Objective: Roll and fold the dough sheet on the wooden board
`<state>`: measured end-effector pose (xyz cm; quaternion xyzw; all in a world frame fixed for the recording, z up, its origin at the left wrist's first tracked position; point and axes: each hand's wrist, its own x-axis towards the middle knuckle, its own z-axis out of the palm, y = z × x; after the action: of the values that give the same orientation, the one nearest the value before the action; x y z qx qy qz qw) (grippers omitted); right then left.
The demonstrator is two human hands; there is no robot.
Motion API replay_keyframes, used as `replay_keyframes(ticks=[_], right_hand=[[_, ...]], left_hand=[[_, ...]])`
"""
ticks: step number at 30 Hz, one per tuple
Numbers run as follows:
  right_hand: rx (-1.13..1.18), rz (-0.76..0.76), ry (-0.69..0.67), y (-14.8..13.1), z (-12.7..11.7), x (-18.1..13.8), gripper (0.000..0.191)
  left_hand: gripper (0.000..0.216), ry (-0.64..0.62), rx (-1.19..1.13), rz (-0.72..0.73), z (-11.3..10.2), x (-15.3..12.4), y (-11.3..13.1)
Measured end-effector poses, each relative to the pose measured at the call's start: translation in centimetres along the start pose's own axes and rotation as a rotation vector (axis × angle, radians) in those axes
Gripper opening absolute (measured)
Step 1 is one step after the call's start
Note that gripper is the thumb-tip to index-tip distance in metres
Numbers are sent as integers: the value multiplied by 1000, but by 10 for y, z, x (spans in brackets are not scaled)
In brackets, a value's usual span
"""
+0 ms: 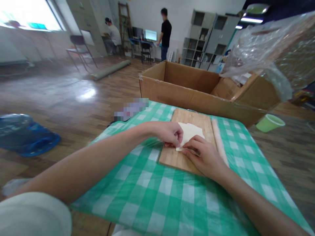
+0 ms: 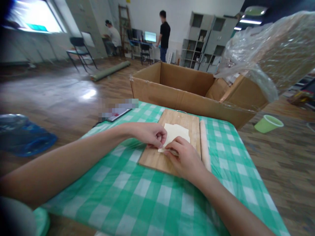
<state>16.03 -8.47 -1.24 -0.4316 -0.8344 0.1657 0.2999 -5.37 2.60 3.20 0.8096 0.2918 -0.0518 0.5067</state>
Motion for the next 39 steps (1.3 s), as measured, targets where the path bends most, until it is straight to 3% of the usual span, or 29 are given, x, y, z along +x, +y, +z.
replay_keyframes(ticks=[9, 23, 32, 39], right_hand=[[59, 56, -26, -6, 4, 6, 11], [50, 85, -50, -5, 2, 7, 9], [145, 145, 16, 0, -1, 5, 8], [162, 197, 64, 12, -7, 2, 8]], left_hand=[[27, -62, 49, 62, -4, -3, -2], [15, -56, 133, 28, -2, -5, 6], [21, -49, 162, -47, -4, -4, 10], [28, -6, 208, -11, 2, -5, 14]])
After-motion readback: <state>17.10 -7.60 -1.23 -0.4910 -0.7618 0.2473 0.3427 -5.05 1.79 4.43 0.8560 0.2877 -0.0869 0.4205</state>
